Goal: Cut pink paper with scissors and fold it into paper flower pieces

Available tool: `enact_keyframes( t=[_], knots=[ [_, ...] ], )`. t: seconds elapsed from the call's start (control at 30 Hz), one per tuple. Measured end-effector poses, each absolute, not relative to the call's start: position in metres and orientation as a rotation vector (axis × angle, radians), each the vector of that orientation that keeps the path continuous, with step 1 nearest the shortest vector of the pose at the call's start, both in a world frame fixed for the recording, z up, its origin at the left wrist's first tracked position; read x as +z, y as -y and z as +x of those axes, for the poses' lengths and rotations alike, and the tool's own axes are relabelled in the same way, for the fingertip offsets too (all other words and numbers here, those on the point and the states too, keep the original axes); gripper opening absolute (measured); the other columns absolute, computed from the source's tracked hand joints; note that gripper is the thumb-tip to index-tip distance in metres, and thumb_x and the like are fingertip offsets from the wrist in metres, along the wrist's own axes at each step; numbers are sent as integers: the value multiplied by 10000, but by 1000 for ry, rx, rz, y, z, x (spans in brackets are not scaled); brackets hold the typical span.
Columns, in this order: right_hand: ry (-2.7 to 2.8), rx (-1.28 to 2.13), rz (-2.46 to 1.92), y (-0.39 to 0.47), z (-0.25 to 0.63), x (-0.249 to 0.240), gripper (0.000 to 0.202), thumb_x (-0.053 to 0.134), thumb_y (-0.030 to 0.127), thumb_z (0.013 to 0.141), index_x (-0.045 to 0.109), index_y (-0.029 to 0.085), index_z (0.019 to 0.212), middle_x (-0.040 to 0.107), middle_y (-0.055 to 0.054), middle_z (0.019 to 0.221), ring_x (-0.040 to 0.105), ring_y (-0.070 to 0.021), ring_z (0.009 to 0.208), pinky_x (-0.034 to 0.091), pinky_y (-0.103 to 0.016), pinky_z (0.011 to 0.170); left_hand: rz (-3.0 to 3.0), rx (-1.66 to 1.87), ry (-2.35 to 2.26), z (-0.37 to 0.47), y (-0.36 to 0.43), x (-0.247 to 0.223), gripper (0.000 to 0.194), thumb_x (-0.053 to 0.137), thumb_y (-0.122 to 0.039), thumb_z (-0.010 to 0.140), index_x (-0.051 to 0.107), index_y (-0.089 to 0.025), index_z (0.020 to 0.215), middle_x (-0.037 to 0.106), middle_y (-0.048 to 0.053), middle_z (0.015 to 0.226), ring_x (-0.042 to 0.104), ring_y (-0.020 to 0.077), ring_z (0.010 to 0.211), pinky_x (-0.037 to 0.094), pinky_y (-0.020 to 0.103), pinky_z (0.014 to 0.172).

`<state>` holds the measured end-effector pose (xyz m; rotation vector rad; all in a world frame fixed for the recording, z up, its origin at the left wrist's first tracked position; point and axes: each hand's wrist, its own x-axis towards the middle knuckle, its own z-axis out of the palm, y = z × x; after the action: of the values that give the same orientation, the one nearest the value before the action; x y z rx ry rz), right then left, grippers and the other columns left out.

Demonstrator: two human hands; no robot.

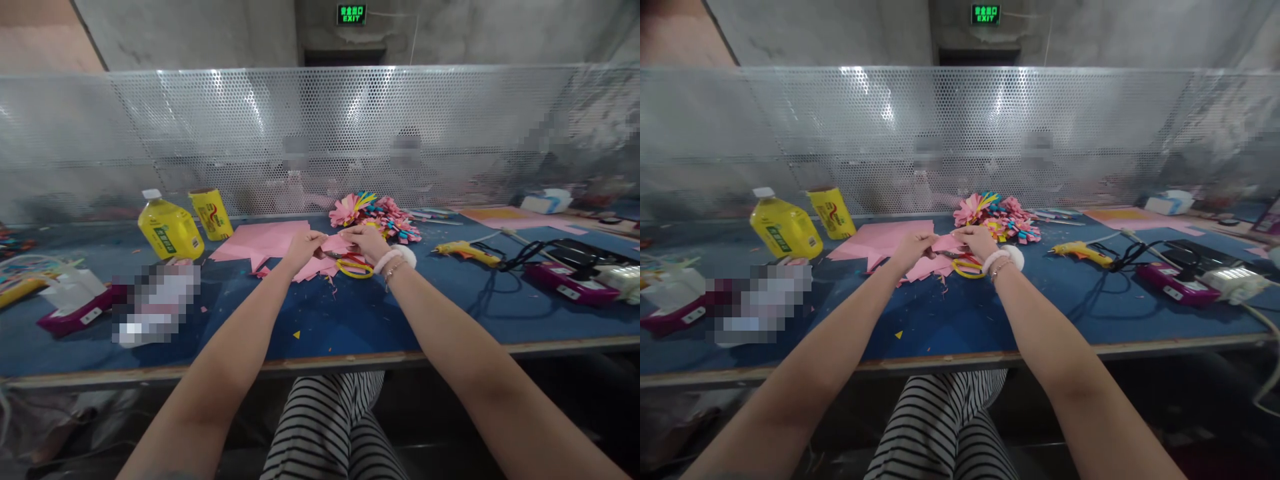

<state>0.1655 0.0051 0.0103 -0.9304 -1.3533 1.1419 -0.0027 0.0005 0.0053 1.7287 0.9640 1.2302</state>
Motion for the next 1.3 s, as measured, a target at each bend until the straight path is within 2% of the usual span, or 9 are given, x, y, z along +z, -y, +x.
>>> enact_keyframes(
  t=[0.17, 0.3, 0.43, 0.6, 0.73, 0.8, 1.0, 1.13, 1.3],
  knots=[
    [1408, 1125, -931, -11, 170, 7, 179, 602, 142, 634, 649, 119, 805, 563, 8, 628, 464, -32, 476, 448, -174, 473, 1614, 1219, -857, -6, -8, 1, 202, 534, -295, 709, 531, -135, 588, 510, -17, 490, 500, 87, 464, 443, 240, 542],
    [1513, 945, -940, -11, 171, 7, 234, 557, 169, 674, 623, 144, 897, 595, -9, 724, 505, -54, 553, 438, -164, 469, 1741, 1285, -977, -12, -11, -2, 218, 510, -306, 728, 528, -149, 578, 478, -31, 429, 437, 71, 418, 359, 187, 459],
    [1594, 800, -961, -7, 168, 9, 171, 589, 160, 639, 604, 125, 806, 608, -22, 717, 525, -66, 557, 449, -184, 508, 1764, 1366, -1028, -15, -15, -6, 205, 504, -307, 733, 528, -157, 595, 429, -50, 372, 384, 61, 368, 304, 179, 421],
    [1611, 708, -947, -1, 163, 13, 93, 545, 155, 663, 598, 120, 731, 612, -29, 660, 585, -116, 611, 481, -255, 608, 1392, 1361, -869, -5, -12, -6, 144, 564, -279, 692, 545, -138, 669, 569, -1, 541, 563, 107, 539, 457, 254, 606],
    [1724, 381, -872, -1, 163, 12, 99, 543, 128, 651, 631, 138, 695, 638, -56, 781, 584, -146, 787, 462, -295, 750, 1195, 1442, -741, 3, -4, -2, 108, 622, -169, 630, 572, -100, 696, 602, 30, 674, 582, 99, 664, 452, 265, 746],
    [1751, 299, -826, -2, 163, 11, 125, 525, 114, 658, 637, 149, 702, 633, -63, 855, 569, -150, 863, 449, -297, 793, 1156, 1474, -689, 4, -2, 0, 183, 644, -74, 571, 571, -103, 736, 598, 14, 702, 571, 82, 668, 447, 260, 762],
    [1606, 663, -746, 2, 157, 12, 255, 454, 103, 686, 559, 159, 911, 610, -66, 970, 578, -125, 862, 468, -276, 776, 1085, 1442, -638, 5, -2, 3, 157, 592, 5, 569, 560, -98, 684, 593, 9, 664, 554, 69, 624, 456, 235, 726],
    [1456, 939, -751, 3, 157, 14, 228, 442, 118, 678, 538, 154, 882, 618, -46, 870, 587, -106, 742, 484, -277, 719, 1025, 1459, -649, 4, -1, 4, 182, 543, 34, 586, 568, -109, 696, 597, 0, 661, 555, 65, 616, 463, 234, 728],
    [1515, 953, -797, 3, 157, 11, 180, 551, 196, 655, 549, 144, 828, 594, -25, 757, 572, -99, 635, 486, -235, 577, 1026, 1486, -655, 3, -4, 2, 237, 485, 57, 596, 576, -119, 725, 610, -4, 681, 570, 72, 641, 467, 252, 758]
  ],
)
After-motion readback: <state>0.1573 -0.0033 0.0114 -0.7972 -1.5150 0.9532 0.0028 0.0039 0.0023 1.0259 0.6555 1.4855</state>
